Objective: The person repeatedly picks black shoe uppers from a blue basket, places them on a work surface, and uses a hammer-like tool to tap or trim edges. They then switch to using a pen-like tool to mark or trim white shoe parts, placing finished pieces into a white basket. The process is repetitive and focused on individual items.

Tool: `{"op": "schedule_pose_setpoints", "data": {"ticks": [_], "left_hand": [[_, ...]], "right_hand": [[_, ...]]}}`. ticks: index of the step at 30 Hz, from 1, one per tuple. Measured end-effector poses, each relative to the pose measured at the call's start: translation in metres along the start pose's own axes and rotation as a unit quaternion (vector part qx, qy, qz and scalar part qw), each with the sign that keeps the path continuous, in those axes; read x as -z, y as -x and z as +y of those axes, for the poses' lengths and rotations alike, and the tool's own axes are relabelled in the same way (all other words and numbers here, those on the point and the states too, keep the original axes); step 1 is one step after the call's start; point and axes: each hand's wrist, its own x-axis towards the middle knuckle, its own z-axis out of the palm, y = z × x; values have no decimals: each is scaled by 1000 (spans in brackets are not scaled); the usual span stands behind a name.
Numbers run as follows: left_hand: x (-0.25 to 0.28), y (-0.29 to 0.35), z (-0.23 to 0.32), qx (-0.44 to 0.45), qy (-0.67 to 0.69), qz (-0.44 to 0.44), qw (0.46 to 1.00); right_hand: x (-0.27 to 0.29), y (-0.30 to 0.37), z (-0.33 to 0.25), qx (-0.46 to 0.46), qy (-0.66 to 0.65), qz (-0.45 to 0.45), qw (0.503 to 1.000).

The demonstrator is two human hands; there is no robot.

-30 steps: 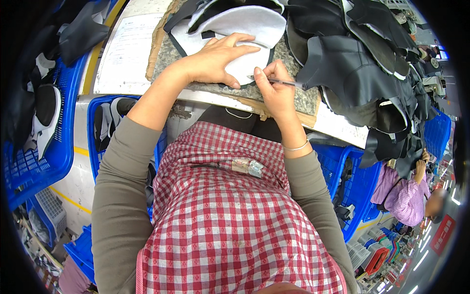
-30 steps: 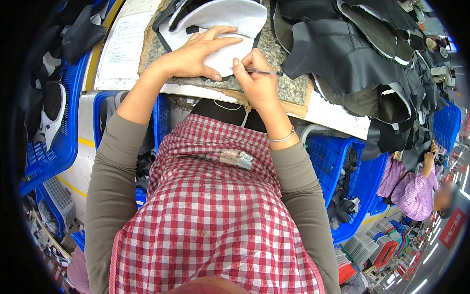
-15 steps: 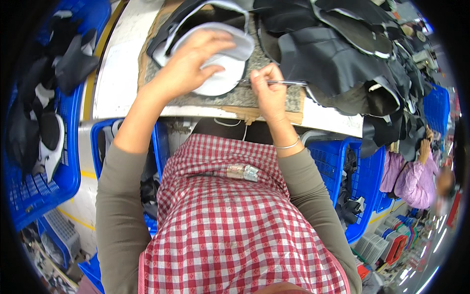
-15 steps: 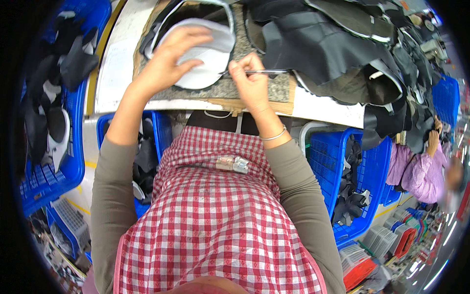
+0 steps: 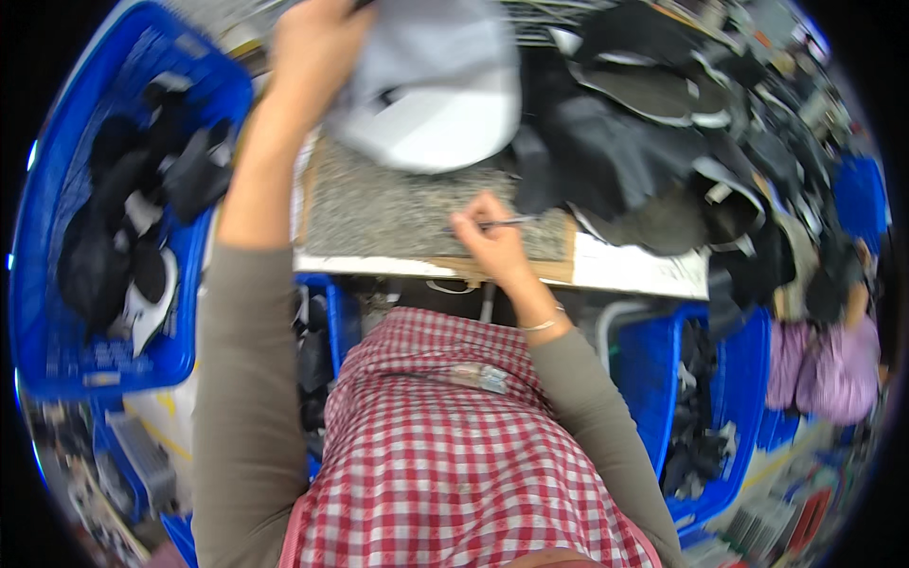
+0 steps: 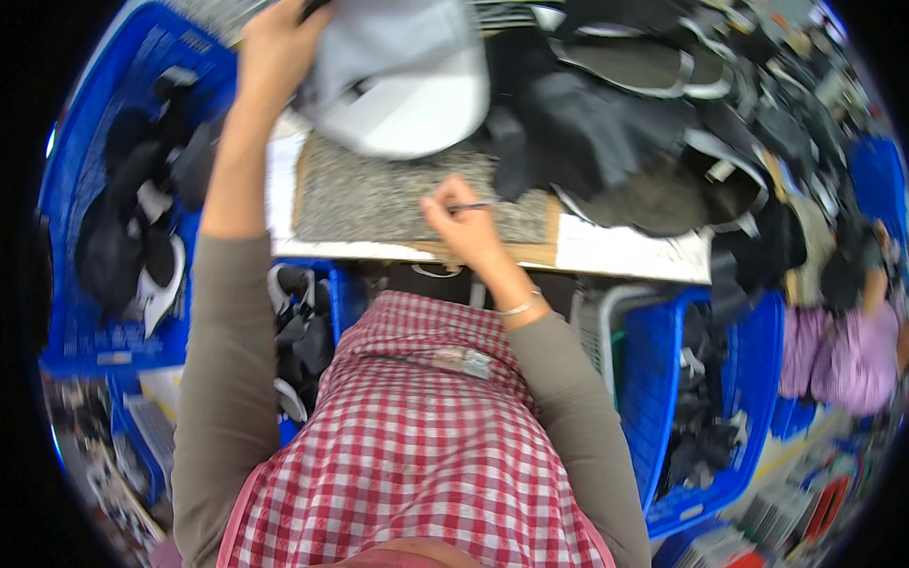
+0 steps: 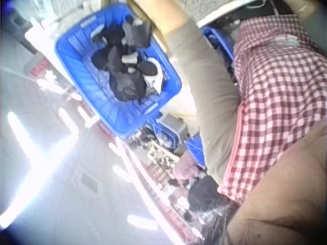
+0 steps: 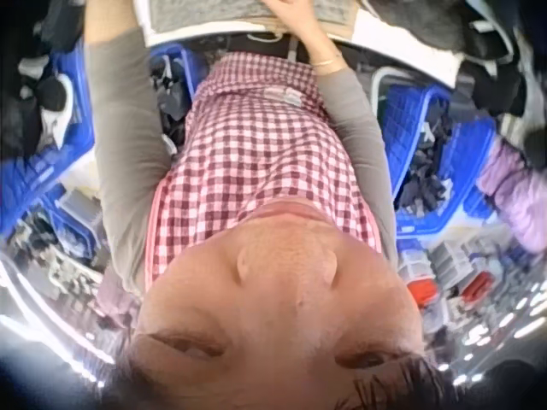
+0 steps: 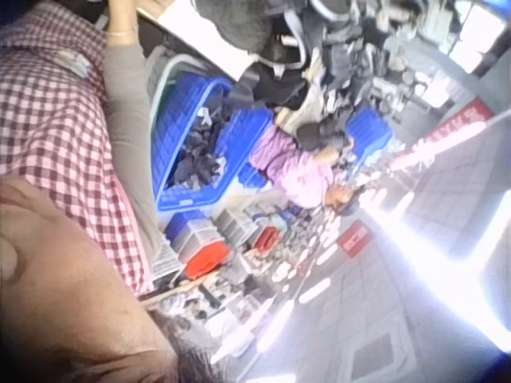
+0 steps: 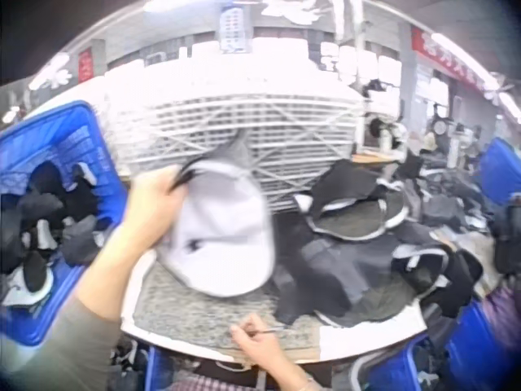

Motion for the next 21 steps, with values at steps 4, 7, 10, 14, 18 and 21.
{"op": "schedule_pose_setpoints", "data": {"ticks": [4, 7, 10, 14, 18, 21], "left_hand": [[-56, -25, 39, 4, -72, -276, 958], [-82, 27, 16, -7, 111, -331, 937], [-54, 64, -74, 136, 64, -249, 957], [75, 127, -229, 234, -327, -66, 913], [164, 214, -305, 536, -396, -41, 745], [185, 237, -296, 572, -21, -61, 818]], "right_hand": [[-4, -2, -5, 27, 33, 13, 999], [-1, -2, -5, 3, -6, 0, 1000], [3, -1, -4, 4, -3, 4, 1000], [5, -1, -1, 3, 37, -4, 999], [3, -5, -1, -33, -2, 4, 999], [5, -6, -6, 5, 20, -1, 1000]]}}
